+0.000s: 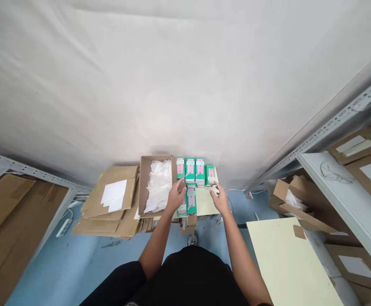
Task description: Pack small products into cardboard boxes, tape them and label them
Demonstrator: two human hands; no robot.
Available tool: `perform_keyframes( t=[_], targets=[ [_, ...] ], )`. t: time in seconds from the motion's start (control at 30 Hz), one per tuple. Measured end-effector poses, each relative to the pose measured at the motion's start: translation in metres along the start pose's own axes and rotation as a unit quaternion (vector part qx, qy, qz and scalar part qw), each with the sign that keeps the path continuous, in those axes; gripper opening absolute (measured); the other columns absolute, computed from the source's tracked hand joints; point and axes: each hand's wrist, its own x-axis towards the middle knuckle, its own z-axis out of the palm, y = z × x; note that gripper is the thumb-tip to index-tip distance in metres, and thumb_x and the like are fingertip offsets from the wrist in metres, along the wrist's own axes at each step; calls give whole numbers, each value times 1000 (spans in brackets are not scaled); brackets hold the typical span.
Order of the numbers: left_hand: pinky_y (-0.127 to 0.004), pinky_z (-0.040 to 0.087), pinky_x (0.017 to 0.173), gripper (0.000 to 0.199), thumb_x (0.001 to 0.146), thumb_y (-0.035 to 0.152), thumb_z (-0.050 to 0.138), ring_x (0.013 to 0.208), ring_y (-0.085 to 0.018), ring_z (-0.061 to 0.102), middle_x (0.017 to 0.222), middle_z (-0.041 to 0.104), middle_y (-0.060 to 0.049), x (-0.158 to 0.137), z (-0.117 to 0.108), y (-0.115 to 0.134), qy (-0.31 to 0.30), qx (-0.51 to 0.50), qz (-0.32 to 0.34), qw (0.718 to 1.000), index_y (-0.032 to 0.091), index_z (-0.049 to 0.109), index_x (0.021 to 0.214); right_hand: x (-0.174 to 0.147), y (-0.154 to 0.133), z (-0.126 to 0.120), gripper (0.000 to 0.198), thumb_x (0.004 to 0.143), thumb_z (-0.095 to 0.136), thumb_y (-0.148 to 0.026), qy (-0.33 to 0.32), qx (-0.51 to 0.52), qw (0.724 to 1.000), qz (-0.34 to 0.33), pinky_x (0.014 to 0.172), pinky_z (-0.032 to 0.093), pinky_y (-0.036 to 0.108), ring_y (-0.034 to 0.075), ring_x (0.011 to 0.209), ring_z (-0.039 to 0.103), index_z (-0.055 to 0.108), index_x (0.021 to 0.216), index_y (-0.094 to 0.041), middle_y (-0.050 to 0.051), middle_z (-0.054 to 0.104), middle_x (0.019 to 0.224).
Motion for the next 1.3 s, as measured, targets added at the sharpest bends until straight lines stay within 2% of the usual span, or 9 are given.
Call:
perform_keyframes(
  t=[0.17, 0.3, 0.47, 0.67, 0.83, 0.97, 1.07, 1.2, 1.3],
  targets=[
    [-43, 47, 115, 53, 94, 31, 62, 136, -29, 59, 148, 64, -12, 16, -1, -29, -32, 1, -49, 998, 22, 62, 146, 18, 10, 21, 65, 85, 67, -54, -33, 1, 999, 21, 98, 56, 48, 33, 127, 64, 64, 144, -27, 14, 63, 149],
    [-40, 49, 113, 50, 94, 30, 63, 132, -28, 63, 147, 65, -12, 34, 27, -34, -76, 19, -82, 994, 20, 65, 143, 36, 31, 15, 68, 83, 68, -55, -33, 13, 998, 54, 99, 56, 48, 33, 125, 66, 63, 145, -27, 14, 64, 148],
    [-38, 47, 113, 49, 98, 30, 59, 135, -28, 62, 148, 65, -13, 78, 70, -20, -111, 64, -113, 985, 17, 64, 145, 75, 52, 19, 75, 76, 75, -54, -69, 83, 985, 136, 106, 52, 48, 33, 123, 67, 64, 144, -24, 15, 68, 142],
    [-37, 39, 119, 52, 95, 25, 61, 143, -28, 55, 152, 60, -18, 111, 102, -17, -159, 217, -127, 955, 10, 63, 145, 128, 68, 56, 75, 77, 75, -46, -121, 141, 946, 266, 104, 53, 46, 32, 135, 60, 60, 149, -29, 12, 65, 146],
    [-37, 40, 118, 48, 95, 24, 60, 139, -28, 58, 146, 66, -14, 107, 112, -30, -168, 269, -100, 943, 15, 67, 141, 151, 76, 84, 75, 77, 75, -46, -148, 175, 925, 305, 94, 56, 39, 26, 110, 71, 62, 147, -24, 10, 76, 122],
    [-42, 42, 118, 45, 90, 21, 67, 136, -30, 59, 139, 70, -14, 105, 119, -36, -115, 220, -101, 964, 18, 72, 134, 154, 80, 92, 75, 69, 80, -47, -138, 195, 937, 254, 85, 57, 36, 25, 93, 70, 69, 138, -20, 8, 78, 103],
    [-44, 42, 118, 44, 86, 17, 69, 134, -30, 62, 138, 71, -14, 108, 125, -39, -66, 123, -144, 980, 17, 74, 130, 152, 81, 95, 77, 64, 80, -47, -117, 191, 951, 214, 79, 57, 36, 24, 88, 69, 70, 135, -19, 6, 77, 95],
    [-45, 42, 119, 46, 85, 14, 65, 135, -29, 63, 139, 70, -16, 116, 127, -42, -34, 0, -226, 973, 12, 74, 129, 153, 80, 95, 77, 61, 77, -44, -90, 182, 953, 224, 74, 56, 33, 21, 78, 67, 70, 133, -19, 1, 74, 83],
    [-44, 44, 119, 46, 82, 11, 66, 132, -27, 65, 137, 72, -15, 121, 124, -42, -23, -35, -229, 973, 14, 75, 128, 153, 76, 91, 76, 58, 75, -42, -89, 182, 950, 238, 70, 53, 31, 18, 71, 64, 71, 130, -18, -1, 69, 77]
  ],
)
